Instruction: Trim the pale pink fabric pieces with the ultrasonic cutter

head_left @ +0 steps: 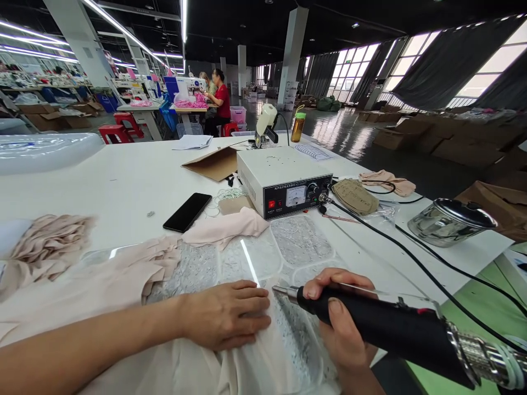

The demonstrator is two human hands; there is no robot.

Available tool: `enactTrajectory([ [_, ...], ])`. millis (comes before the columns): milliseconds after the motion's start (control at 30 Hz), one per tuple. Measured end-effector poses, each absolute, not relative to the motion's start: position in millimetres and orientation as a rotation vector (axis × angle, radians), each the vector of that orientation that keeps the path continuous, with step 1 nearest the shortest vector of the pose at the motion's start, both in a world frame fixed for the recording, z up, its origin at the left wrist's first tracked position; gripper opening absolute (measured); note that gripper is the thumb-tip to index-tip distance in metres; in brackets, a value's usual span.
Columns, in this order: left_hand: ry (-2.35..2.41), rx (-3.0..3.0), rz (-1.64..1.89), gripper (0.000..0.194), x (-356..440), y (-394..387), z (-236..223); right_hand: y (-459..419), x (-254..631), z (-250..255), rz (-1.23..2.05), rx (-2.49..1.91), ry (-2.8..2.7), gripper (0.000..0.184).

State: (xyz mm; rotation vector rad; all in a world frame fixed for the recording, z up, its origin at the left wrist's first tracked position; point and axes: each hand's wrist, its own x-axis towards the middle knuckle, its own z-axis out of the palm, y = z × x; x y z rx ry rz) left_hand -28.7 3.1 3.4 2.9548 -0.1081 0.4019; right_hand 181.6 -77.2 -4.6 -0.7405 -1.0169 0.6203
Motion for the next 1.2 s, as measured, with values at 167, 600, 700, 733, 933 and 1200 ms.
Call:
enactTrajectory([
  [167,-0.113,2.971,0.390,0.028,-28,4,5,-76,181,-4,0.611,-0.707,-1.023,0.015],
  [600,-0.133,2.979,0.376,0.028,-27,6,8,-74,181,-4,0.585,-0.747,-1.003,0.013],
  [700,-0.161,2.968,0.375,0.028,-28,7,9,-74,180,-2,0.579,-0.749,-1.002,0.014],
  [733,-0.164,2.968,0.369,0.028,-28,8,8,-74,179,-1,0.578,-0.749,-0.999,0.014],
  [933,-0.150,2.978,0.323,0.031,-30,8,5,-72,177,4,0.562,-0.731,-0.937,0.013],
  [1200,-0.172,2.975,0.345,0.029,-30,9,5,-83,182,14,0.629,-0.718,-0.869,0.013],
])
